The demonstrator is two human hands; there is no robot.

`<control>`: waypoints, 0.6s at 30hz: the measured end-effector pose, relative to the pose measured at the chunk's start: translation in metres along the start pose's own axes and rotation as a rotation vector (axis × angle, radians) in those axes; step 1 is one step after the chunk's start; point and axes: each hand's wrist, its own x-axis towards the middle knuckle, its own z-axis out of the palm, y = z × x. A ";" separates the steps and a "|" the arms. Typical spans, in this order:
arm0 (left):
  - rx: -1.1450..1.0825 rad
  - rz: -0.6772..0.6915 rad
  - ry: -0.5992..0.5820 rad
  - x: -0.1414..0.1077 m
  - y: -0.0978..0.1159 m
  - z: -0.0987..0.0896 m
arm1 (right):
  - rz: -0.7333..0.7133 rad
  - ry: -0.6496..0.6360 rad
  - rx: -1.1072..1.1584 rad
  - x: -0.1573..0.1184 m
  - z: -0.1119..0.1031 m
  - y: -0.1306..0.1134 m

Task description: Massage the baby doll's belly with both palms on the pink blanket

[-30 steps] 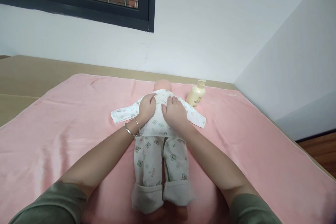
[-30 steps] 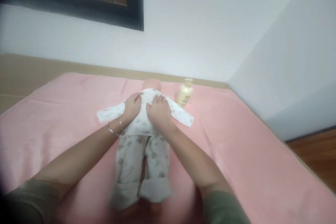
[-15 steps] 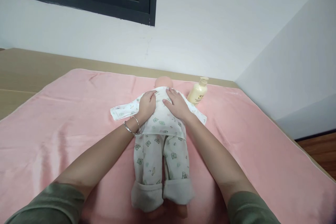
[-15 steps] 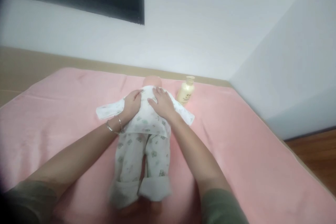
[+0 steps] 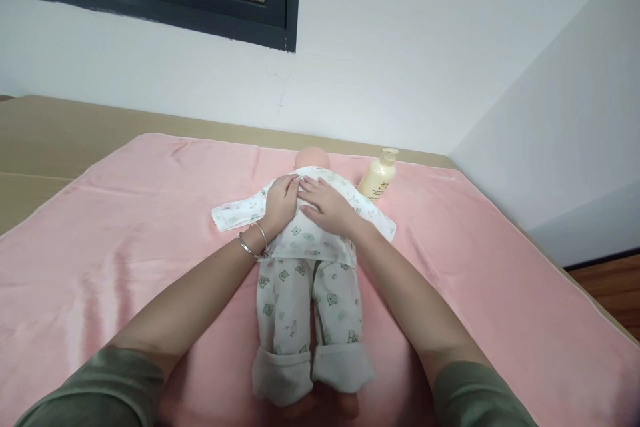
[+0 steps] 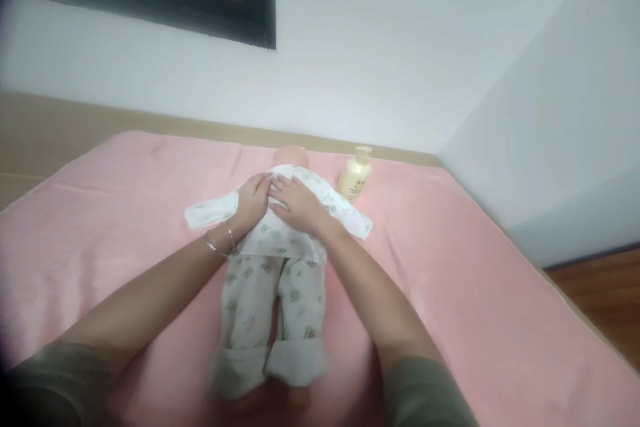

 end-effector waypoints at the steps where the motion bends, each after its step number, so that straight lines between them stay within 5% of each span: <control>1: 0.004 0.007 0.001 0.000 0.000 0.000 | 0.022 0.003 0.049 0.001 -0.003 0.012; 5: 0.011 0.005 0.000 0.001 0.001 0.000 | 0.293 0.047 0.063 0.002 -0.010 0.032; 10: 0.012 0.000 -0.005 0.001 0.001 0.000 | 0.551 0.060 -0.138 0.002 -0.008 -0.004; 15: 0.011 -0.020 -0.010 0.001 0.000 0.001 | 0.347 0.009 -0.270 -0.006 0.002 -0.051; 18: 0.013 -0.031 -0.005 0.001 -0.001 0.000 | 0.229 -0.020 -0.219 -0.006 0.003 -0.053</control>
